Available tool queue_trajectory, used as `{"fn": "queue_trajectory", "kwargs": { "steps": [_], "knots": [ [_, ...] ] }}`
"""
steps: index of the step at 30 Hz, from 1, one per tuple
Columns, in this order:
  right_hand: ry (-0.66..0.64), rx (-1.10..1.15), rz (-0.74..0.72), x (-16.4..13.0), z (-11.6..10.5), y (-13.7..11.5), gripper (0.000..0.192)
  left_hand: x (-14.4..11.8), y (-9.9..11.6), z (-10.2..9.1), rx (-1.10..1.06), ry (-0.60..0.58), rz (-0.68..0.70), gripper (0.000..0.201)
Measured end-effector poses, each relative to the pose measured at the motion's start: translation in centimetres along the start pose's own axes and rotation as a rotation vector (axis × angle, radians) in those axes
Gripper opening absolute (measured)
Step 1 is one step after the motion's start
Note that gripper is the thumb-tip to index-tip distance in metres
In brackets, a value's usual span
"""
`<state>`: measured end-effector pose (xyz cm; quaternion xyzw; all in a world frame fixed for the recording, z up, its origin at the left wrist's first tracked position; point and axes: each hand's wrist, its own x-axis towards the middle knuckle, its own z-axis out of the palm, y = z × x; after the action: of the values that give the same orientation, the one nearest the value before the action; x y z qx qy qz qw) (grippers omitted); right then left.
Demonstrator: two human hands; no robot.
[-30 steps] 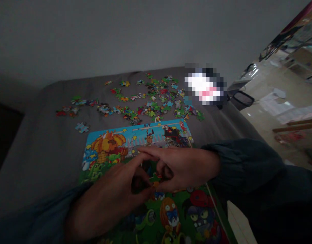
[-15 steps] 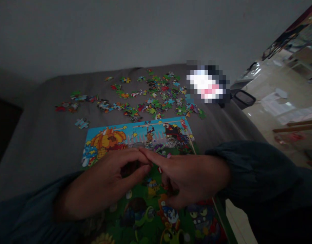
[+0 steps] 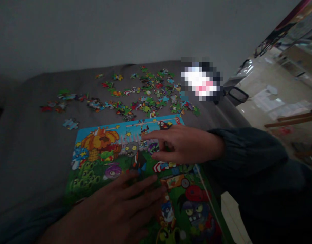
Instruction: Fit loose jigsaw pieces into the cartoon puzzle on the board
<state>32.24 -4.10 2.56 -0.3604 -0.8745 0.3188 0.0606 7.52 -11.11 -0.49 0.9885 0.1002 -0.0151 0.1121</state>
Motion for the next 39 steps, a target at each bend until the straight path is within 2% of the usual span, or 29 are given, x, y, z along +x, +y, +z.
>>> {"fn": "queue_trajectory", "kwargs": {
  "steps": [5, 11, 20, 25, 33, 39],
  "knots": [
    [0.030, 0.043, 0.006, 0.2, 0.4, 0.4, 0.045, 0.0, 0.0, 0.7, -0.040, 0.034, 0.031, 0.051],
    [0.025, 0.064, -0.010, 0.2, 0.5, 0.6, 0.044, 0.2, -0.3, 0.5, -0.073, 0.084, 0.030, 0.048],
    [0.037, 0.061, -0.043, 0.2, 0.5, 0.6, 0.042, 0.1, -0.2, 0.7, -0.084, 0.057, -0.001, 0.050],
    [0.035, 0.063, -0.038, 0.2, 0.5, 0.6, 0.043, 0.3, -0.2, 0.5, -0.107, 0.003, 0.002, 0.051],
    [0.033, 0.062, -0.021, 0.3, 0.4, 0.3, 0.044, 0.2, -0.3, 0.3, -0.005, 0.042, 0.050, 0.055],
    [0.041, 0.065, -0.022, 0.2, 0.4, 0.4, 0.042, 0.3, -0.2, -1.0, -0.111, 0.009, -0.038, 0.051]
  ]
}}
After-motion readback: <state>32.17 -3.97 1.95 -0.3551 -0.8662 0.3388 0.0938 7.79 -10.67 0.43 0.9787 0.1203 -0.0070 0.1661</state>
